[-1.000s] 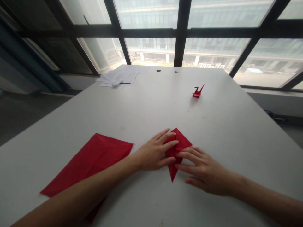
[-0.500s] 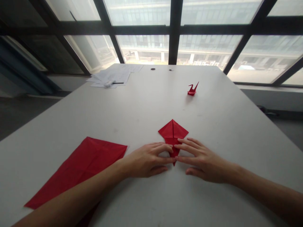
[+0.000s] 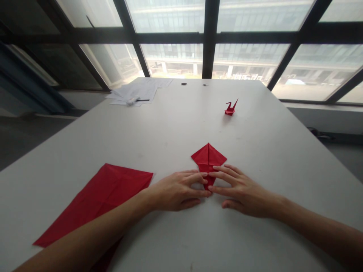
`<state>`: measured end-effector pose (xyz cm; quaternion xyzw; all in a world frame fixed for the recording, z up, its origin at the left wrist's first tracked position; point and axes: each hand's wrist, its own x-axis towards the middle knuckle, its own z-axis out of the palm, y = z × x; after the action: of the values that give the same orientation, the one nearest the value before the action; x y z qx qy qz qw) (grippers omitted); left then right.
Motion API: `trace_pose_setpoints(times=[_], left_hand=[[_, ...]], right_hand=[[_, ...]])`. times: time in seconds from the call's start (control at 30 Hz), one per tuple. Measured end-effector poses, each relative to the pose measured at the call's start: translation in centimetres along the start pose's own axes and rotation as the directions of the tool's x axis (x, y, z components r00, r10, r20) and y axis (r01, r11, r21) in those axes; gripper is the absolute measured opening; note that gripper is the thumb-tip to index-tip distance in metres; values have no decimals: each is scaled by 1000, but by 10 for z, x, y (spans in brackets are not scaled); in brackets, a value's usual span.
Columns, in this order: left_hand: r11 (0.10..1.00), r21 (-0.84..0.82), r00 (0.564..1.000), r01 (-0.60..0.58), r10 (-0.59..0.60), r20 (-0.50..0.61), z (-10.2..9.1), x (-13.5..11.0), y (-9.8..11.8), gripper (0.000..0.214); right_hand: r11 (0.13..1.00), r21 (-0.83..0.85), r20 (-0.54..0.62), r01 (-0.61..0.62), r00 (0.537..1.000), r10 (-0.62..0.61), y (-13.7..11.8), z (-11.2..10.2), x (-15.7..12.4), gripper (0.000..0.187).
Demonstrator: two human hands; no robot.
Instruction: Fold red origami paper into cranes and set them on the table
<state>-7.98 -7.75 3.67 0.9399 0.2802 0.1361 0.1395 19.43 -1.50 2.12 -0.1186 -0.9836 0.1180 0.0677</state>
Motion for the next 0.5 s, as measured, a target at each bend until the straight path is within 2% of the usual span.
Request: trace_pose_setpoints(times=[0.33, 0.5], left_hand=[[1000, 22, 1000, 14, -14, -3, 0, -1, 1, 32], [1000, -25, 999, 3, -4, -48, 1, 0, 1, 35]], right_hand=[[997, 64, 19, -32, 999, 31, 4, 3, 2, 78], [994, 66, -8, -90, 996, 91, 11, 4, 3, 72]])
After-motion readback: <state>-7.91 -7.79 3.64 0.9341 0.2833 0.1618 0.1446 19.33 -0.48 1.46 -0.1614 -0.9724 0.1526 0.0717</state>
